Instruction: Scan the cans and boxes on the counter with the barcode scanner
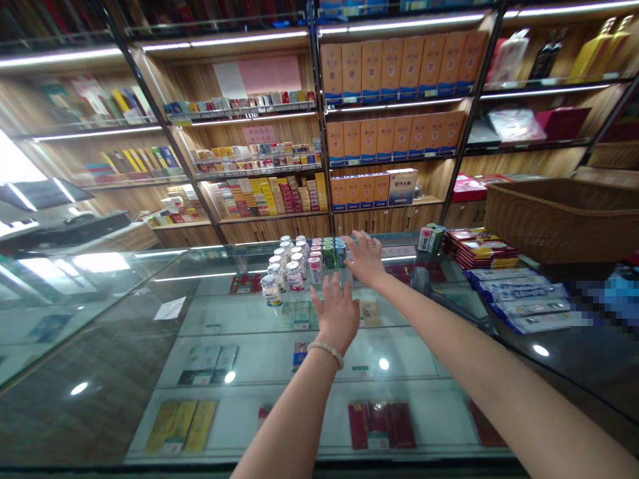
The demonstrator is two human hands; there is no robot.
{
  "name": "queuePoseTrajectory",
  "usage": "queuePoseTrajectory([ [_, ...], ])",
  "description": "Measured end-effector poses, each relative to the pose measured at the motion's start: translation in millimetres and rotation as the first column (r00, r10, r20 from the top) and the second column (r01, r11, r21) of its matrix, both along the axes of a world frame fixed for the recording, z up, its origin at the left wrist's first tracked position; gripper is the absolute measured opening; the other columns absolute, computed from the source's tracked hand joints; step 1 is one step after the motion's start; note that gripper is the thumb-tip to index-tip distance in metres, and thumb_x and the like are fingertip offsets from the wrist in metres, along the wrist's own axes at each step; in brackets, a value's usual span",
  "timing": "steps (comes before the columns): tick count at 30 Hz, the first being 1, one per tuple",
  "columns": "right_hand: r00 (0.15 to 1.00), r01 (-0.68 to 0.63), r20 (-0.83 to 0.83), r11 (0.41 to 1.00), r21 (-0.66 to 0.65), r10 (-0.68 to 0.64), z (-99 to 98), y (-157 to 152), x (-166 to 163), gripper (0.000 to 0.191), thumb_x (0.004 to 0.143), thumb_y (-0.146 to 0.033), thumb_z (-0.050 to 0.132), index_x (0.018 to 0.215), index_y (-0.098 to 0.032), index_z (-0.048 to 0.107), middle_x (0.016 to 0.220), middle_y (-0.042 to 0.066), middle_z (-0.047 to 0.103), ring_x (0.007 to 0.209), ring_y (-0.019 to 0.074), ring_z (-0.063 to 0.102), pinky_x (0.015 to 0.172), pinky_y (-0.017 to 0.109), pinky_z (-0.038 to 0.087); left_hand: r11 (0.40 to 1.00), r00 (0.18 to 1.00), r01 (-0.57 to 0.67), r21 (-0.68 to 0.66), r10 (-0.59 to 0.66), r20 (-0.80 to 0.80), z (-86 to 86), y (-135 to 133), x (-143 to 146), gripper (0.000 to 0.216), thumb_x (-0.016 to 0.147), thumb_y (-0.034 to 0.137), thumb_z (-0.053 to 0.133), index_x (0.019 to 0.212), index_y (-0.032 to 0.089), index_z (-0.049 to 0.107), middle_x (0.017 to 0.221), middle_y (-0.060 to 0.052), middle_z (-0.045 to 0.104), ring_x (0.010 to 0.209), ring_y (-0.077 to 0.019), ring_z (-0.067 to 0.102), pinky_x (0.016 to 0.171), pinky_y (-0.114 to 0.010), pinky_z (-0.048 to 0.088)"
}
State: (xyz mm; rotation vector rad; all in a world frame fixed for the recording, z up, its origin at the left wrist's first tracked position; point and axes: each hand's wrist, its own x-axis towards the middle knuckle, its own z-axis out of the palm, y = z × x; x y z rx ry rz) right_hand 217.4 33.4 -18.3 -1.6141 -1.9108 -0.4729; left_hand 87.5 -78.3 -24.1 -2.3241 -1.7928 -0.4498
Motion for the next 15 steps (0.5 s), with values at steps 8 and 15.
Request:
queuePoseTrajectory([
  [8, 0.997, 0.051, 0.055, 0.997, -0.061, -0.048, 27.6, -27, 40, 0.072, 0.099, -0.052, 0.053, 0.164, -0.034, 0.029, 0.175, 0.012, 0.019, 0.16, 0.0399, 0.012, 0.122, 0.07, 0.014, 1.0, 0.999, -0.02, 0.014, 0.02, -0.04, -4.1, 6, 0, 0.051, 0.1, 0.034, 0.048, 0.149, 0.022, 0.056, 0.167, -0.014, 0.039, 0.155, -0.0368, 0.031, 0.124, -0.071, 0.017],
  [15, 0.991, 0.135, 0.054, 0.971, -0.199, -0.126, 34.5, -43, 76, 0.067, 0.102, -0.06, 0.043, 0.164, -0.038, 0.029, 0.175, 0.01, 0.019, 0.16, 0.0404, 0.013, 0.122, 0.073, 0.014, 0.999, 0.999, -0.029, 0.023, 0.03, -0.045, -3.8, 9, 1, 0.053, 0.099, 0.035, 0.048, 0.15, 0.022, 0.055, 0.165, -0.016, 0.042, 0.153, -0.0361, 0.035, 0.124, -0.07, 0.018],
])
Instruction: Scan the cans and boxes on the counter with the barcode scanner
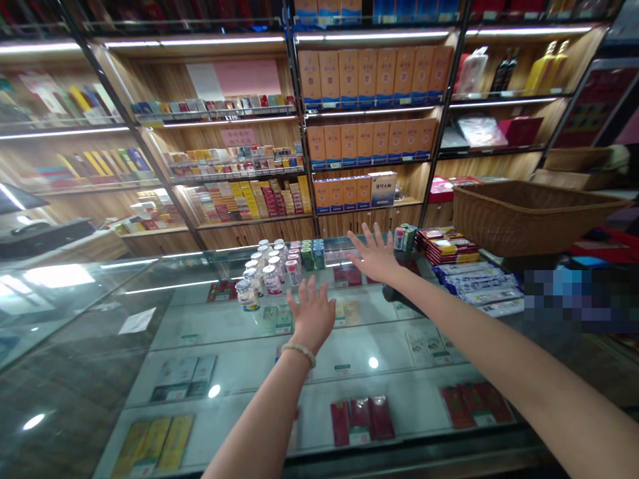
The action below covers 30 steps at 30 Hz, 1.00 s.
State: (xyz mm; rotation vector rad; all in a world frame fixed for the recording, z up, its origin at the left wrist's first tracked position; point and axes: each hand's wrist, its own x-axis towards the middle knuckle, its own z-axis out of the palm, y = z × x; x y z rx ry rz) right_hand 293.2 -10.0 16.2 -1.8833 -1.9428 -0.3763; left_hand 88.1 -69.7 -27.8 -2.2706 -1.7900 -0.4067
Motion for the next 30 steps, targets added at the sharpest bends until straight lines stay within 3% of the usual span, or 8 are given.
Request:
queuePoseTrajectory([
  [9, 0.997, 0.075, 0.012, 0.996, -0.044, -0.075, 7.1, -1, 58, 0.061, 0.105, -0.058, 0.031, 0.163, -0.039, 0.031, 0.175, 0.009, 0.022, 0.16, 0.0381, 0.016, 0.121, 0.072, 0.018, 1.0, 1.0, -0.003, 0.003, 0.003, -0.025, 7.6, -4, 1, 0.051, 0.099, 0.033, 0.046, 0.148, 0.022, 0.057, 0.162, -0.017, 0.045, 0.151, -0.0357, 0.038, 0.123, -0.068, 0.021],
  [15, 0.99, 0.139, -0.003, 0.988, -0.064, -0.139, -3.8, -1, 109, 0.063, 0.104, -0.06, 0.031, 0.163, -0.037, 0.033, 0.173, 0.011, 0.025, 0.158, 0.0403, 0.018, 0.118, 0.076, 0.019, 0.999, 1.0, 0.014, 0.029, -0.013, -0.005, 6.2, -4, 1, 0.051, 0.099, 0.033, 0.045, 0.147, 0.021, 0.058, 0.161, -0.017, 0.047, 0.149, -0.038, 0.04, 0.123, -0.069, 0.02],
  [21, 0.981, 0.195, 0.03, 0.978, -0.072, -0.194, -5.4, 11, 144, 0.068, 0.101, -0.061, 0.041, 0.163, -0.035, 0.033, 0.174, 0.013, 0.021, 0.159, 0.04, 0.015, 0.119, 0.075, 0.017, 0.998, 1.0, 0.015, 0.06, -0.013, -0.025, -0.1, 2, 0, 0.051, 0.1, 0.033, 0.043, 0.147, 0.021, 0.058, 0.162, -0.017, 0.046, 0.15, -0.0374, 0.039, 0.123, -0.07, 0.019],
  [30, 0.958, 0.275, 0.124, 0.951, -0.143, -0.258, -4.9, 28, 187, 0.074, 0.095, -0.058, 0.058, 0.161, -0.034, 0.037, 0.175, 0.016, 0.014, 0.16, 0.0433, 0.008, 0.118, 0.076, 0.012, 0.999, 0.999, 0.016, 0.036, -0.015, -0.03, 5.7, 2, 3, 0.051, 0.099, 0.031, 0.045, 0.146, 0.019, 0.06, 0.161, -0.019, 0.047, 0.15, -0.0401, 0.04, 0.122, -0.072, 0.02],
])
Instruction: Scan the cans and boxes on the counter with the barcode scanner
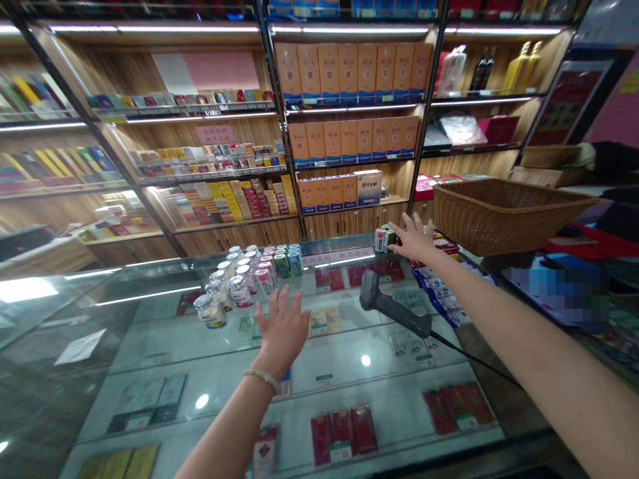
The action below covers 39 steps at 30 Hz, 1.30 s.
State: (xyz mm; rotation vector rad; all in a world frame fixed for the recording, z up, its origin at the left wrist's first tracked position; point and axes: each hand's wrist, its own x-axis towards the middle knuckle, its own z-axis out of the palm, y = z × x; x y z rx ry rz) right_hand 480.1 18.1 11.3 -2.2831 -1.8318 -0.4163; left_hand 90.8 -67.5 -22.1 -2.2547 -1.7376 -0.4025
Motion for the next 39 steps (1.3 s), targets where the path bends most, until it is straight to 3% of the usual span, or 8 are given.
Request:
queuePoseTrajectory([
  [10, 0.999, -0.016, 0.033, 1.0, -0.01, 0.016, -10.3, 10, 14, 0.07, 0.095, -0.055, 0.056, 0.16, -0.036, 0.038, 0.175, 0.014, 0.015, 0.159, 0.0437, 0.01, 0.117, 0.077, 0.012, 0.992, 0.996, 0.084, 0.098, -0.086, 0.014, -10.1, 8, -6, 0.048, 0.099, 0.028, 0.046, 0.143, 0.019, 0.062, 0.158, -0.019, 0.05, 0.147, -0.0411, 0.043, 0.119, -0.074, 0.022],
  [15, 0.998, -0.048, 0.046, 0.999, 0.014, 0.047, -11.0, 9, 13, 0.064, 0.095, -0.05, 0.059, 0.155, -0.036, 0.046, 0.174, 0.014, 0.02, 0.159, 0.0429, 0.011, 0.117, 0.077, 0.012, 0.99, 0.997, 0.077, 0.115, -0.078, 0.009, -10.0, 9, -5, 0.046, 0.098, 0.028, 0.048, 0.141, 0.021, 0.064, 0.156, -0.019, 0.053, 0.144, -0.0394, 0.045, 0.119, -0.072, 0.023],
  [23, 0.997, -0.074, 0.045, 0.982, 0.172, 0.067, -7.5, 3, 9, 0.04, 0.09, -0.032, 0.066, 0.13, -0.029, 0.068, 0.164, 0.014, 0.039, 0.153, 0.0381, 0.026, 0.115, 0.069, 0.025, 0.987, 0.994, 0.103, 0.124, -0.105, 0.012, -14.7, 12, -9, 0.047, 0.099, 0.029, 0.045, 0.142, 0.02, 0.063, 0.157, -0.019, 0.051, 0.145, -0.0398, 0.044, 0.12, -0.071, 0.021],
  [31, 0.997, -0.082, 0.011, 0.978, 0.191, 0.082, -6.4, -4, 5, 0.027, 0.086, -0.033, 0.069, 0.112, -0.027, 0.074, 0.162, 0.013, 0.043, 0.151, 0.0378, 0.027, 0.113, 0.068, 0.025, 0.979, 0.99, 0.114, 0.171, -0.125, 0.058, -19.4, 14, -9, 0.047, 0.098, 0.03, 0.046, 0.14, 0.02, 0.064, 0.156, -0.02, 0.052, 0.144, -0.041, 0.046, 0.12, -0.073, 0.021],
  [39, 0.987, -0.12, -0.079, 0.968, 0.223, 0.14, 15.5, -18, -12, 0.028, 0.085, -0.04, 0.07, 0.111, -0.029, 0.076, 0.158, 0.01, 0.049, 0.148, 0.0379, 0.03, 0.112, 0.063, 0.027, 0.993, 0.993, 0.1, 0.07, -0.104, 0.051, -9.9, 10, -6, 0.051, 0.098, 0.03, 0.045, 0.144, 0.018, 0.061, 0.159, -0.021, 0.049, 0.146, -0.0424, 0.043, 0.12, -0.074, 0.021],
])
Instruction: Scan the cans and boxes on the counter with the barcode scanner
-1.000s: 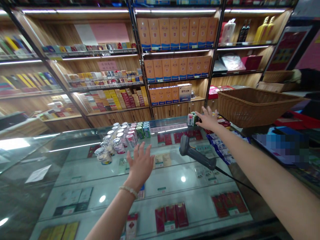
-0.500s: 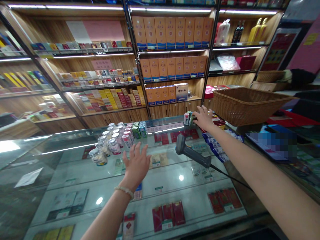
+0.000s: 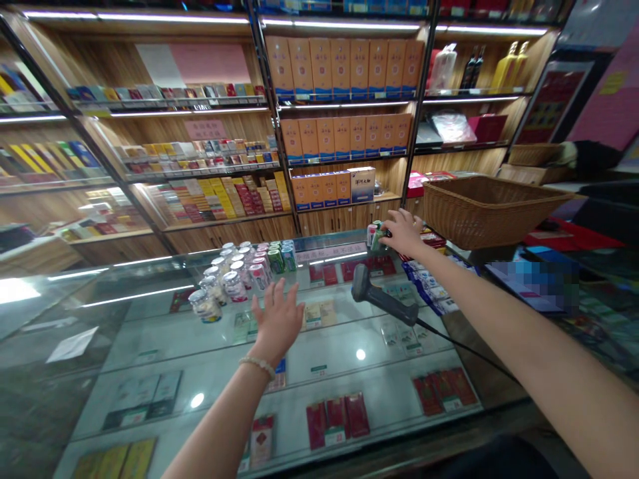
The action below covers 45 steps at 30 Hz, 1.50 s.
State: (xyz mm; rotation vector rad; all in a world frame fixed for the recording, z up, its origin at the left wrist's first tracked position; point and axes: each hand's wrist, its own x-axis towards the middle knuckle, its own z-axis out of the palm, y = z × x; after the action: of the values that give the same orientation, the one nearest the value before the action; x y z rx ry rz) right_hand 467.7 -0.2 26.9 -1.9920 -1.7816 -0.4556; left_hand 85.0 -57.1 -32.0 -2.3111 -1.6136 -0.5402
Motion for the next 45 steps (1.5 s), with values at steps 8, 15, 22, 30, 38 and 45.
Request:
queuePoseTrajectory([
  [8, 0.984, -0.172, -0.033, 0.985, 0.015, 0.172, 31.9, -18, -47, 0.031, 0.087, -0.047, 0.07, 0.112, -0.029, 0.077, 0.157, 0.008, 0.051, 0.148, 0.0372, 0.032, 0.111, 0.056, 0.027, 0.993, 0.996, -0.069, -0.092, 0.064, -0.062, 11.0, -8, 6, 0.052, 0.099, 0.031, 0.047, 0.15, 0.02, 0.055, 0.165, -0.019, 0.041, 0.152, -0.0393, 0.035, 0.122, -0.072, 0.019],
  [15, 0.949, -0.315, -0.001, 0.949, 0.015, 0.315, 42.4, -48, -103, 0.028, 0.088, -0.045, 0.07, 0.11, -0.029, 0.076, 0.158, 0.005, 0.052, 0.15, 0.0368, 0.032, 0.116, 0.058, 0.023, 0.993, 0.997, -0.07, -0.098, 0.068, -0.024, 10.6, -9, 5, 0.051, 0.097, 0.033, 0.05, 0.147, 0.022, 0.057, 0.164, -0.018, 0.042, 0.152, -0.0387, 0.035, 0.122, -0.072, 0.02],
  [22, 0.916, -0.399, -0.034, 0.917, 0.0, 0.399, 27.2, -76, -138, 0.023, 0.086, -0.042, 0.074, 0.104, -0.029, 0.076, 0.157, 0.006, 0.054, 0.151, 0.0359, 0.033, 0.117, 0.062, 0.022, 0.995, 0.998, -0.045, -0.093, 0.048, 0.034, 14.5, -14, 5, 0.05, 0.095, 0.031, 0.054, 0.144, 0.021, 0.059, 0.162, -0.02, 0.044, 0.15, -0.0396, 0.036, 0.121, -0.072, 0.021],
  [30, 0.896, -0.44, -0.049, 0.897, 0.042, 0.441, 7.1, -100, -147, 0.019, 0.088, -0.037, 0.073, 0.103, -0.027, 0.075, 0.154, 0.009, 0.057, 0.151, 0.0359, 0.036, 0.117, 0.063, 0.024, 0.992, 0.997, -0.055, -0.115, 0.06, 0.042, 19.7, -16, 8, 0.051, 0.094, 0.03, 0.06, 0.144, 0.021, 0.059, 0.163, -0.019, 0.042, 0.152, -0.0392, 0.033, 0.123, -0.072, 0.017],
  [38, 0.9, -0.43, -0.06, 0.901, 0.054, 0.433, -16.2, -103, -151, 0.018, 0.088, -0.037, 0.073, 0.105, -0.028, 0.076, 0.152, 0.008, 0.058, 0.148, 0.0367, 0.039, 0.115, 0.064, 0.026, 0.995, 0.997, -0.02, -0.099, 0.027, 0.069, 24.0, -19, 8, 0.051, 0.091, 0.029, 0.063, 0.141, 0.022, 0.061, 0.161, -0.02, 0.043, 0.151, -0.0397, 0.034, 0.122, -0.072, 0.018],
  [45, 0.906, -0.409, -0.087, 0.909, 0.079, 0.415, -23.2, -106, -152, 0.025, 0.09, -0.038, 0.071, 0.114, -0.029, 0.075, 0.152, 0.008, 0.059, 0.148, 0.0356, 0.04, 0.116, 0.062, 0.026, 0.997, 0.992, 0.047, -0.061, -0.04, 0.118, 22.7, -17, 8, 0.046, 0.092, 0.03, 0.063, 0.138, 0.027, 0.064, 0.16, -0.017, 0.044, 0.15, -0.0389, 0.035, 0.123, -0.071, 0.018],
])
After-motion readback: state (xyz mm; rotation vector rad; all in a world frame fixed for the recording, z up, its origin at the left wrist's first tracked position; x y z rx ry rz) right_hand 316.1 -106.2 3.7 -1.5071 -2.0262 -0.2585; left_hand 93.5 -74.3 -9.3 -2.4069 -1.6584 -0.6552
